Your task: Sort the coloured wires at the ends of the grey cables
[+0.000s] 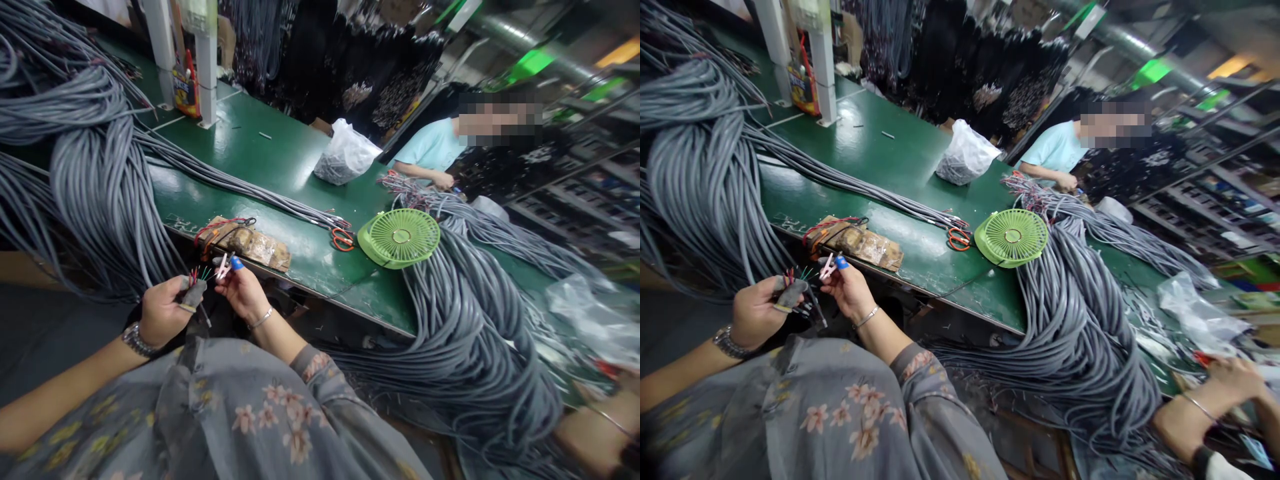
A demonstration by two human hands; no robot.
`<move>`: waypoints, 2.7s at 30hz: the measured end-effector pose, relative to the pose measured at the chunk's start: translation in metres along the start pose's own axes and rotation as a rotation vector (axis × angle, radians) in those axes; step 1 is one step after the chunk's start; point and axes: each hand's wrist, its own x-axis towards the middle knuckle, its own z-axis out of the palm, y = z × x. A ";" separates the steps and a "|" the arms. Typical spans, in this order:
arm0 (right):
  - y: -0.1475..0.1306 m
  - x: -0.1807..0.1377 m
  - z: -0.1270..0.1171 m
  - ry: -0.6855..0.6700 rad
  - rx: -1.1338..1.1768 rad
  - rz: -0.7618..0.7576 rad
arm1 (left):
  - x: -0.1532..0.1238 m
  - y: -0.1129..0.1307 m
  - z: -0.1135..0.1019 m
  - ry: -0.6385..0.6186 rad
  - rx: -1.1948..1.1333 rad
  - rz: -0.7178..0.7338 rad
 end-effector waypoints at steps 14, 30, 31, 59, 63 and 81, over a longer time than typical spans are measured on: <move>0.011 0.013 -0.003 -0.013 0.041 0.029 | 0.004 -0.003 0.009 0.039 0.183 0.320; 0.011 0.016 0.002 0.033 0.161 0.040 | 0.002 -0.004 0.009 -0.045 0.102 0.108; 0.012 0.017 0.002 0.054 0.178 0.037 | 0.002 -0.005 0.010 -0.039 0.101 0.117; 0.019 0.001 -0.021 0.027 0.157 0.111 | -0.006 0.013 0.000 -0.117 -0.703 -0.678; 0.019 -0.002 -0.025 0.020 0.157 0.117 | -0.008 0.014 0.000 -0.133 -0.696 -0.671; -0.073 -0.042 -0.048 -0.066 -0.959 -0.726 | -0.001 -0.021 0.009 -0.223 -0.289 -0.389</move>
